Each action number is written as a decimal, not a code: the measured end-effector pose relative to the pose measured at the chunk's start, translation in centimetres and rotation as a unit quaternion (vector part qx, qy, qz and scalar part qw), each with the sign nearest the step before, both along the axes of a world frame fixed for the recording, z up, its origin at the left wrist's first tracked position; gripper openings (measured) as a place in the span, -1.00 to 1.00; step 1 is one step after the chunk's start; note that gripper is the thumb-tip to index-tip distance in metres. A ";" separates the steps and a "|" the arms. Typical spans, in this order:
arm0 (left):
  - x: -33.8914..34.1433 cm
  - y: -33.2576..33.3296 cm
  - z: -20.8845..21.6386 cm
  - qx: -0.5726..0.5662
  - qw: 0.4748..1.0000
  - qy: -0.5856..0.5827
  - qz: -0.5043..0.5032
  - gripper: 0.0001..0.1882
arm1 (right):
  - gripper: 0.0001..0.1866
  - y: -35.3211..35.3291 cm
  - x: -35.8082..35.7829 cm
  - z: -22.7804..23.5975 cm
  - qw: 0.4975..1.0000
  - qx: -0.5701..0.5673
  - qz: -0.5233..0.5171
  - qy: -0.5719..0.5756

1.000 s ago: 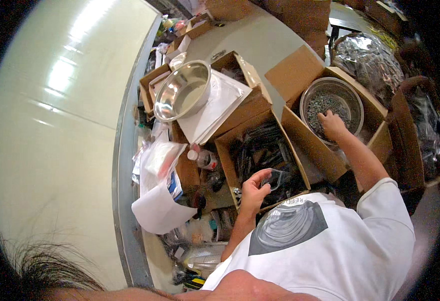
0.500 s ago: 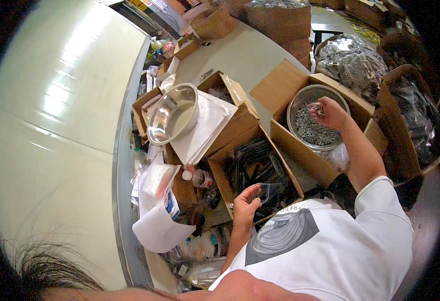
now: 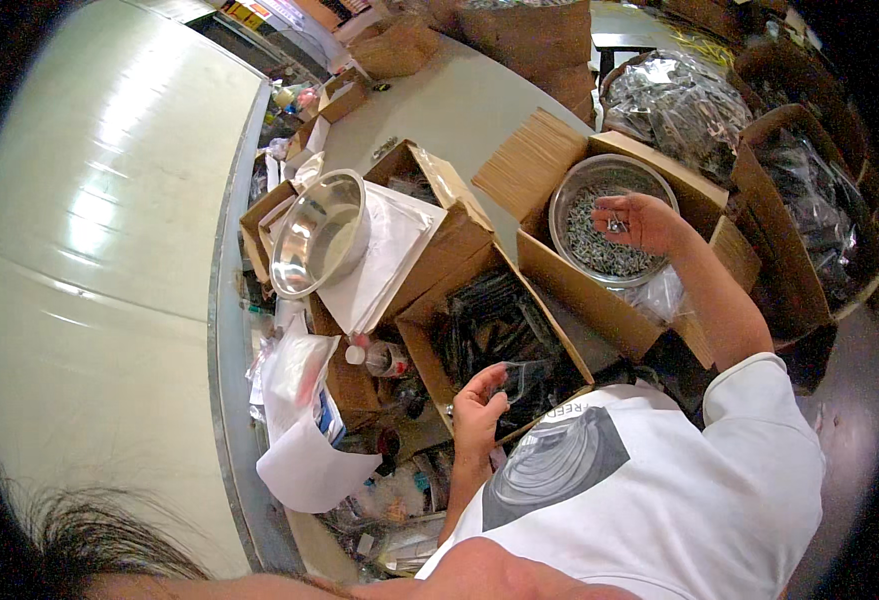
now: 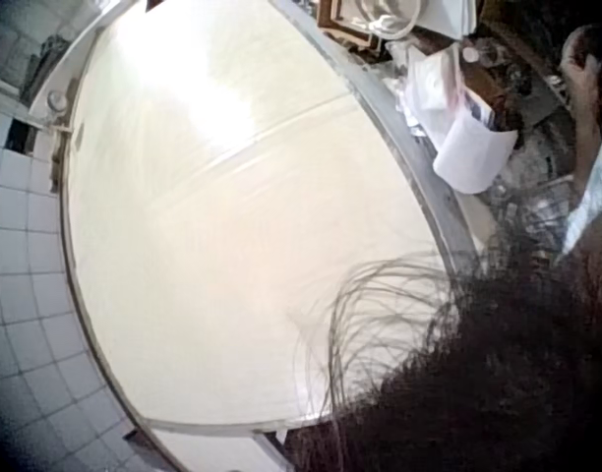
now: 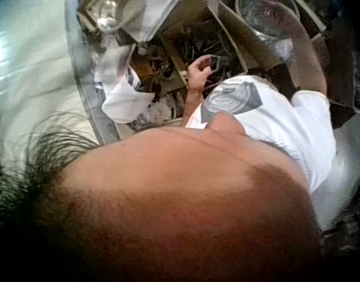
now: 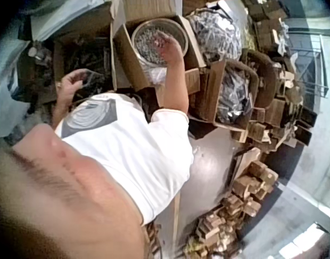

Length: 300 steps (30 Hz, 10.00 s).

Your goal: The person picks up metal parts from a box and puts them into a small plastic bag.

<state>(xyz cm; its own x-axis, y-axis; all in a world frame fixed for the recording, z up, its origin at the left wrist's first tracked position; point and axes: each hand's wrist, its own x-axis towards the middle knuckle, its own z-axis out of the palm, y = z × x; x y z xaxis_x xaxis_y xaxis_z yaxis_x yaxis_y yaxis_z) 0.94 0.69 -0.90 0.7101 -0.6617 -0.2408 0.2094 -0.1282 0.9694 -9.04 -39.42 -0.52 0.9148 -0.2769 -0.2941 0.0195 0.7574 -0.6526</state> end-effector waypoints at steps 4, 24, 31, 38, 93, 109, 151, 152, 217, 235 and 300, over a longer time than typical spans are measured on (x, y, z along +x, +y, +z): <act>0.2 -0.1 -0.3 -0.010 1.000 -0.017 -0.011 -0.53 | -0.54 1.5 -0.6 0.1 0.999 -0.015 -0.022 -0.020; -0.3 -0.3 1.0 -0.002 1.000 -0.004 -0.005 -0.50 | -0.55 3.7 -1.3 0.2 0.997 -0.028 -0.067 -0.024; -0.2 -0.2 0.7 -0.005 1.000 -0.003 -0.005 -0.49 | -0.61 3.7 -1.3 0.2 0.993 -0.045 -0.099 0.044; -0.2 -0.2 0.4 -0.013 1.000 -0.004 -0.005 -0.49 | -0.66 3.4 -1.3 -0.7 0.980 -0.105 -0.114 0.126; 0.7 -0.8 1.9 0.065 0.915 -0.394 -0.056 -0.91 | -0.80 18.8 2.5 4.9 0.619 -0.751 0.194 -0.127; 0.9 -1.4 3.8 -0.104 0.951 -0.292 0.013 -0.72 | -0.87 16.0 1.1 8.1 0.606 -0.767 0.130 -0.168; -2.6 -5.4 5.5 -0.091 0.925 -0.089 -0.359 -0.75 | -0.91 13.9 -1.4 7.5 0.640 -0.760 -0.047 0.101; -2.6 -5.4 5.5 -0.106 0.928 -0.075 -0.349 -0.73 | -0.91 14.5 -0.7 7.1 0.626 -0.776 -0.035 0.075; 0.4 5.4 0.1 0.115 0.956 -0.266 0.051 -0.78 | -0.66 19.0 12.9 -8.1 0.017 -0.891 0.453 -0.021; -1.1 3.4 1.8 0.074 0.943 -0.325 -0.024 -0.74 | -0.66 22.8 18.0 -0.6 0.115 -0.783 0.610 0.020; 0.5 -0.6 0.4 0.027 0.988 -0.149 -0.025 -0.58 | -0.77 20.4 7.4 4.4 0.696 -0.645 0.217 -0.229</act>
